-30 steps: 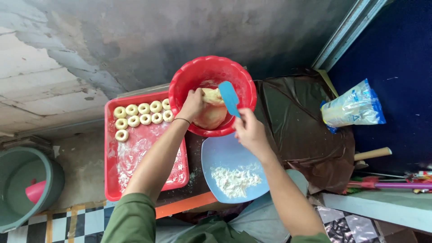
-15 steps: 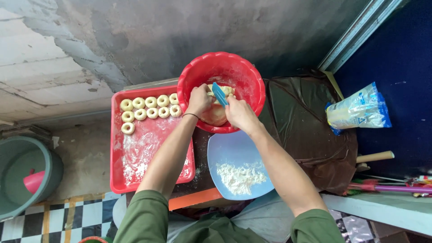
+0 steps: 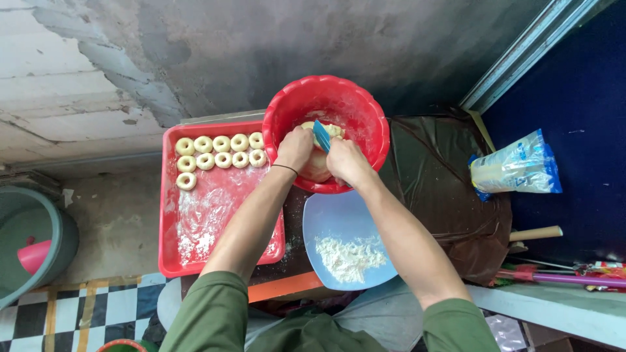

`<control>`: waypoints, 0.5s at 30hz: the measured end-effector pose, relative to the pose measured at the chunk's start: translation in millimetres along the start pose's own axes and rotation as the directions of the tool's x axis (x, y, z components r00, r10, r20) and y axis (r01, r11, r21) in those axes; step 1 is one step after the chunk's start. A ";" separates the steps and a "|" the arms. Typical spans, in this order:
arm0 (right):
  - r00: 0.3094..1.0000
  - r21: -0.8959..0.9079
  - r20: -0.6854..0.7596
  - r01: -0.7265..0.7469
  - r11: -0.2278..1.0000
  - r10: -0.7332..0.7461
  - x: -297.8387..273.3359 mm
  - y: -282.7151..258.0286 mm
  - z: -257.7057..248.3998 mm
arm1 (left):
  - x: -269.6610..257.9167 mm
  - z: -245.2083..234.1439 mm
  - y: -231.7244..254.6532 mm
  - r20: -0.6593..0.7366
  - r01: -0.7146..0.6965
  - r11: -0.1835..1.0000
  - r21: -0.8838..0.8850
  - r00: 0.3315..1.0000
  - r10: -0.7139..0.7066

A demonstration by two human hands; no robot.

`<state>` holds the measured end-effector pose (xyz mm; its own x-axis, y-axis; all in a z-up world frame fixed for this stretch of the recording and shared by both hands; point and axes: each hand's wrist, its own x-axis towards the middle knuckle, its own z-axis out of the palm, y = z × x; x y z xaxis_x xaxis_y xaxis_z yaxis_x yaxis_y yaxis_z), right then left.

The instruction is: Shaping small pieces of dough into donuts by rolling them and poking a hole in the center before placing them on a tray.

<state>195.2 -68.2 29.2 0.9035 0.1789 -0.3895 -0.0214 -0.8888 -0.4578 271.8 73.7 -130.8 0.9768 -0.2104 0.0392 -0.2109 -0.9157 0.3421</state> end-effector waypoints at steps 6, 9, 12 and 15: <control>0.997 -0.036 -0.076 0.025 0.999 -0.028 20.5 -20.5 16.1 | -23.0 -38.0 16.8 0.043 0.088 0.995 -0.056 0.995 -0.085; 0.968 -0.112 -0.059 0.236 0.965 -0.244 5.8 -8.3 0.9 | -12.1 -50.9 16.7 0.033 0.140 0.981 -0.132 0.990 -0.137; 0.989 0.004 0.144 0.035 0.999 -0.035 19.9 10.9 -0.7 | 15.6 -4.3 -15.8 0.018 0.147 0.974 -0.171 0.989 -0.146; 0.980 -0.275 0.018 0.194 0.942 -0.197 42.4 14.2 26.9 | -2.0 -42.2 15.7 0.045 0.101 0.990 0.098 0.993 -0.106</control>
<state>221.7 -61.9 -15.4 0.8824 0.3576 -0.3059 0.2729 -0.9184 -0.2865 268.0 74.2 -85.9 0.9911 -0.1275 -0.0390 -0.1138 -0.9613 0.2508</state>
